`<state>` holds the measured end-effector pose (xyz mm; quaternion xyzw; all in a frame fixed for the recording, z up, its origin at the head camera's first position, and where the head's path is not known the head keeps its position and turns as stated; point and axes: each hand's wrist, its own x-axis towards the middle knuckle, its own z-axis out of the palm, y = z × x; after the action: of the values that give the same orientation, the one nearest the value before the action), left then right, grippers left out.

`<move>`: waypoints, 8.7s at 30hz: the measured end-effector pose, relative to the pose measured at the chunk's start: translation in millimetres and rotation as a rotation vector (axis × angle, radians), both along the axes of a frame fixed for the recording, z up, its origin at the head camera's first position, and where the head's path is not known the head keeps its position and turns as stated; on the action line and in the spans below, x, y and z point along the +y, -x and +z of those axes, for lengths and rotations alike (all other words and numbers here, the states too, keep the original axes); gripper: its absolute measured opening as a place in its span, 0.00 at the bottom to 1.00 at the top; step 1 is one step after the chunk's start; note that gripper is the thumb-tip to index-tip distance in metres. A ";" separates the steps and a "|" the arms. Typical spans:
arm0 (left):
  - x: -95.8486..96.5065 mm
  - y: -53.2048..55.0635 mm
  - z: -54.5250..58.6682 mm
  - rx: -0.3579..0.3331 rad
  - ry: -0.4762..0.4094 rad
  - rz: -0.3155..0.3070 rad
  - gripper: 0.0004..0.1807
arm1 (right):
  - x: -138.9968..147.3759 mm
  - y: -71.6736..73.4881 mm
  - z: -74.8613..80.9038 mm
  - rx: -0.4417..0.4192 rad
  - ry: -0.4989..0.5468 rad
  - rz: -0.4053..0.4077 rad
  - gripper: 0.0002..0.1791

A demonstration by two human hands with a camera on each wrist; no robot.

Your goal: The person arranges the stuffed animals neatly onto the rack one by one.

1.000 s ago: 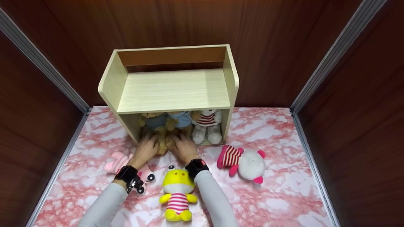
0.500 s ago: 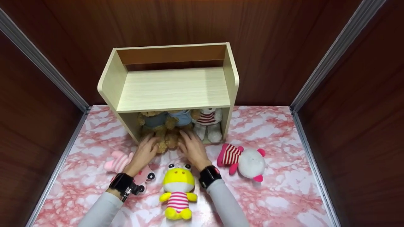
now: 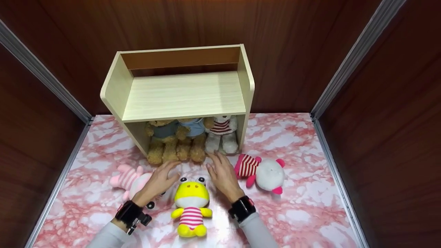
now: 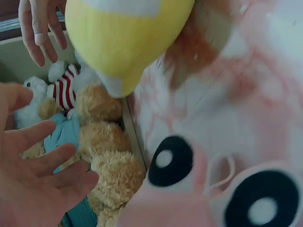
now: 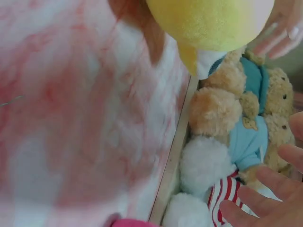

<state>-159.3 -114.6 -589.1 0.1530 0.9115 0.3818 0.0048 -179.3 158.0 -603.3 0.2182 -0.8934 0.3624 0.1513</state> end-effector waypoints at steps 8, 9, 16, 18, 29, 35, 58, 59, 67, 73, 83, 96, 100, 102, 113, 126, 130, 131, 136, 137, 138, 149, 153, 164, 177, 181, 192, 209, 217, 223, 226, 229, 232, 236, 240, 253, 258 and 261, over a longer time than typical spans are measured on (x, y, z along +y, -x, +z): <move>7.1 -17.8 -13.4 -0.275 0.195 -0.087 0.53 | 16.7 -12.9 0.1 0.047 -0.015 -0.036 0.26; 8.8 -18.7 -15.4 -0.309 0.199 -0.100 0.55 | 18.1 -14.1 -0.4 0.046 -0.013 -0.038 0.26; 16.1 -18.7 -29.4 -0.428 0.027 -0.102 0.55 | 27.4 -19.0 -1.4 0.043 0.009 -0.051 0.26; 15.8 -19.0 -33.3 -0.427 -0.047 -0.092 0.52 | 29.1 -19.9 -1.8 0.036 0.014 -0.054 0.26; 15.7 -13.1 -17.0 -0.361 -0.270 0.013 0.48 | 38.5 -31.0 0.6 0.073 0.023 -0.099 0.23; 14.6 -4.3 5.9 -0.244 -0.389 0.081 0.47 | 34.6 -40.4 7.5 0.021 0.073 -0.069 0.22; 38.3 3.3 55.9 0.134 -0.415 0.145 0.51 | 2.8 -54.1 32.2 -0.343 0.287 -0.013 0.31; 39.4 3.1 56.8 0.145 -0.417 0.147 0.51 | 2.1 -53.9 32.3 -0.352 0.299 -0.010 0.31; 45.8 1.6 58.2 0.181 -0.417 0.137 0.51 | -3.7 -52.1 29.8 -0.366 0.345 -0.027 0.32; 50.1 -1.0 59.7 0.196 -0.423 0.118 0.52 | -6.9 -51.2 27.7 -0.342 0.399 -0.043 0.31; 41.9 -1.6 54.8 0.247 -0.613 -0.040 0.50 | 1.8 -51.3 35.5 -0.289 0.552 -0.068 0.26; 8.9 -4.6 40.0 0.223 -0.651 0.094 0.21 | 19.3 -31.9 102.4 -0.090 0.673 -0.031 0.30; 2.3 -5.7 33.5 0.222 -0.657 0.126 0.20 | 20.3 -23.4 129.2 -0.048 0.695 -0.004 0.31; -0.5 -6.3 31.0 0.226 -0.649 0.138 0.19 | 20.9 -18.3 141.3 -0.033 0.703 0.013 0.32; -15.9 -14.0 20.9 0.190 -0.623 0.195 0.20 | 18.8 21.0 187.6 0.048 0.729 0.053 0.29; -30.4 -21.6 8.1 0.160 -0.622 0.217 0.20 | -0.6 54.5 240.8 0.054 0.813 -0.006 0.34; -33.9 -23.0 3.2 0.165 -0.626 0.230 0.19 | -4.1 64.2 246.1 0.058 0.823 -0.015 0.35; -34.5 -23.5 1.8 0.166 -0.629 0.235 0.19 | -5.2 66.8 246.7 0.059 0.827 -0.017 0.35; -36.3 -26.6 -2.7 0.150 -0.625 0.279 0.18 | -8.9 84.7 246.9 0.038 0.823 -0.043 0.34; -36.3 -27.5 -2.9 0.149 -0.621 0.287 0.19 | -9.0 90.3 245.5 0.024 0.821 -0.053 0.33; -36.2 -28.4 -2.5 0.151 -0.615 0.292 0.19 | -8.6 96.4 243.5 0.009 0.812 -0.061 0.33; -35.1 -47.2 28.3 0.220 -0.591 0.260 0.18 | -5.7 140.0 233.5 -0.134 0.766 -0.125 0.34; -37.3 -47.8 26.6 0.214 -0.593 0.268 0.18 | -3.8 147.5 232.5 -0.168 0.762 -0.153 0.33; -43.5 -51.2 18.1 0.207 -0.608 0.287 0.17 | 0.0 164.8 225.0 -0.242 0.760 -0.227 0.35; -53.4 -41.5 -19.3 0.180 -0.606 0.342 0.17 | 1.2 164.7 211.6 -0.130 0.706 -0.239 0.42; -58.9 -41.4 -21.3 0.181 -0.632 0.325 0.18 | 4.5 152.9 206.9 -0.117 0.673 -0.228 0.42; -76.8 -33.1 -7.0 0.160 -0.556 0.325 0.19 | -8.5 74.6 225.8 0.030 0.658 -0.187 0.34; -130.5 -10.6 3.6 0.047 -0.246 0.198 0.14 | 47.3 22.9 140.8 0.322 0.799 -0.102 0.27; -148.8 2.9 18.7 0.022 0.074 -0.084 0.25 | 72.2 1.3 110.2 0.276 0.816 -0.149 0.26; -150.2 15.3 31.2 -0.106 0.351 -0.096 0.31 | 85.3 -3.3 101.3 0.227 0.807 -0.216 0.28; -149.5 20.5 31.6 -0.182 0.427 -0.091 0.41 | 90.9 -3.4 98.6 0.223 0.815 -0.233 0.29; -149.0 23.0 30.9 -0.251 0.462 -0.091 0.45 | 95.7 -2.9 95.6 0.230 0.818 -0.243 0.28; -149.3 22.4 30.1 -0.336 0.484 -0.073 0.34 | 98.1 -3.4 91.7 0.233 0.816 -0.254 0.28; -150.3 21.4 28.2 -0.416 0.526 -0.056 0.23 | 98.0 -5.0 88.4 0.227 0.818 -0.261 0.28; -152.4 22.1 25.0 -0.329 0.561 -0.112 0.18 | 98.7 -4.9 87.1 0.222 0.818 -0.266 0.28; -155.2 4.3 27.0 -0.042 0.275 -0.247 0.18 | 86.4 -19.6 109.1 0.205 0.794 -0.278 0.27; -129.8 1.7 20.5 -0.039 0.010 -0.208 0.21 | 81.6 -21.3 111.3 0.188 0.781 -0.267 0.27; -114.2 0.1 19.5 -0.053 -0.072 -0.154 0.19 | 80.6 -22.2 110.8 0.179 0.779 -0.266 0.27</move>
<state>-159.5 -228.8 -569.6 0.2124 0.8822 0.4168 0.0528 -157.1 238.6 -492.5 0.0580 -0.6934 0.6299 0.3450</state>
